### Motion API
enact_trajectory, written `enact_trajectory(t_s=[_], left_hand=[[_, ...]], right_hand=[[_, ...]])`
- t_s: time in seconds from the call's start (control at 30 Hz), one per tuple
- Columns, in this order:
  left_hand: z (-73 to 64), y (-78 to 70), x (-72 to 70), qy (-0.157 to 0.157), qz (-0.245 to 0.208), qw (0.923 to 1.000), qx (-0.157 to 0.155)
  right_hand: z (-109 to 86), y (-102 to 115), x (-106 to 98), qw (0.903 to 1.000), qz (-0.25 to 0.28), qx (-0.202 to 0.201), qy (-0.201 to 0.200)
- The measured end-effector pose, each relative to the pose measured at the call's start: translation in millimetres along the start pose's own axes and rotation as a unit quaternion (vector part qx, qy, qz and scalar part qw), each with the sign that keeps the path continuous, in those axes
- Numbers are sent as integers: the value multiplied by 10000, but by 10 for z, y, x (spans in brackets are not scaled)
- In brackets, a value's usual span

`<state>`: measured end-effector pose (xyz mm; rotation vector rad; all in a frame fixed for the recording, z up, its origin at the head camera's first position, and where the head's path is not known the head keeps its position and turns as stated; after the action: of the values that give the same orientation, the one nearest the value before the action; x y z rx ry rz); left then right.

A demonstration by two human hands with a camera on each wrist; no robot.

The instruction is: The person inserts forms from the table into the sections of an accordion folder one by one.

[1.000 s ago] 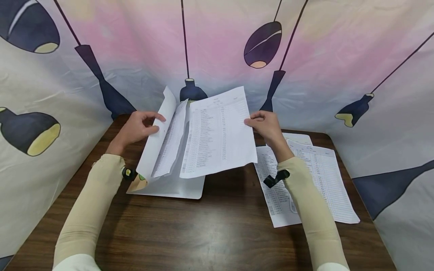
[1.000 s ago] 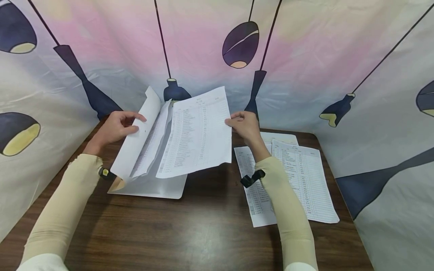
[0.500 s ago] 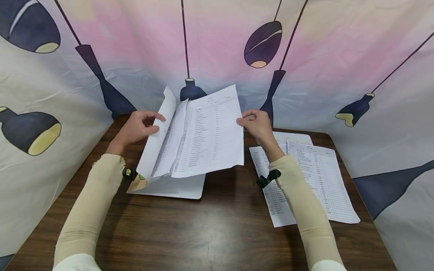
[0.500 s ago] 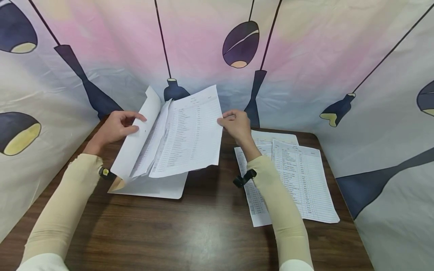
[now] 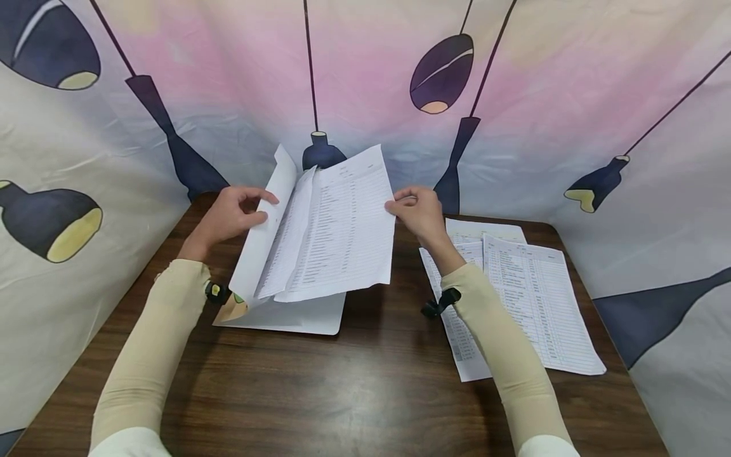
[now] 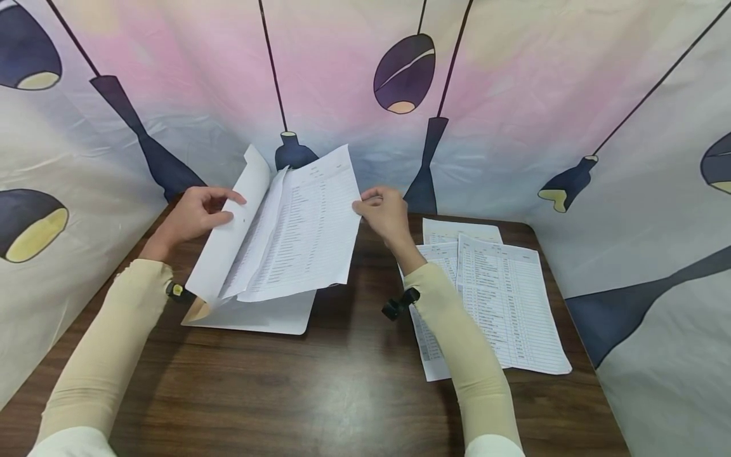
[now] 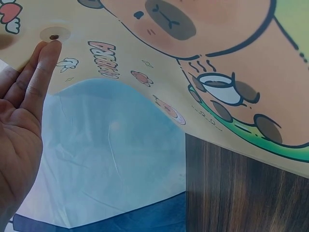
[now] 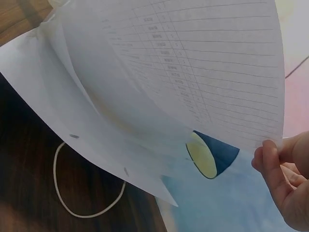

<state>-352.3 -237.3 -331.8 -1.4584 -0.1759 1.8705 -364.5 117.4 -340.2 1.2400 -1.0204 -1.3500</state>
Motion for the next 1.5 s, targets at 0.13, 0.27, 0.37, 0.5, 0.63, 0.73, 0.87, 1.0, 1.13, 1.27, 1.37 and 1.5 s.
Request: enact_trajectory(t_s=[0.13,0.27,0.37,0.5,0.63,0.73,0.87,1.0,1.13,1.27,1.37,1.5], left_hand=[[-1,-18,-4,-1,-53,10000,43],[6,-29,-15,-47,-26,9999,108],[12,-20,-21,-78,6,9999,124],[12,-6,-19,-66,-3,9999,124],[6,-10,-29,-61,1,9999,154],[2,-17,-38,-66,15,9998,164],[-5,1,-36,-62,-15,9998,166],[-19,-2,-34,-48,-63,9998,158],[-28,-9,-31,-49,-86,9998,153],[-34,-7,-30,-63,-118,9998,168],[-32,-18,-28,-67,-110,9997,186],[-25,-21,-27,-66,-89,9998,159]], right_hand=[[-20,-6,77,9999,82,33,97],[-37,-3,149,9995,257,18,180],[-39,-12,205,9988,428,64,243],[-43,-48,288,9963,715,252,414],[-53,-74,381,9903,1145,426,655],[-61,-84,444,9867,1321,499,806],[-73,-97,530,9823,1511,590,931],[-73,-116,615,9785,1682,655,996],[-58,-131,674,9777,1716,701,983],[-38,-126,738,9781,1699,751,942],[-18,-117,813,9792,1627,767,941],[15,-128,926,9814,1509,775,900]])
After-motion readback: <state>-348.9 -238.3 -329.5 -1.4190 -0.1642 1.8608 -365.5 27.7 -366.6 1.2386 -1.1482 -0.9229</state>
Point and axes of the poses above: each hand's wrist, its own z-axis towards the middle knuckle, its own x-axis out of the palm, y = z × x, the point moved 9 cm from there along z, towards the middle knuckle, and after that the axes turned 13 degrees about z, right-handed, at the moved point
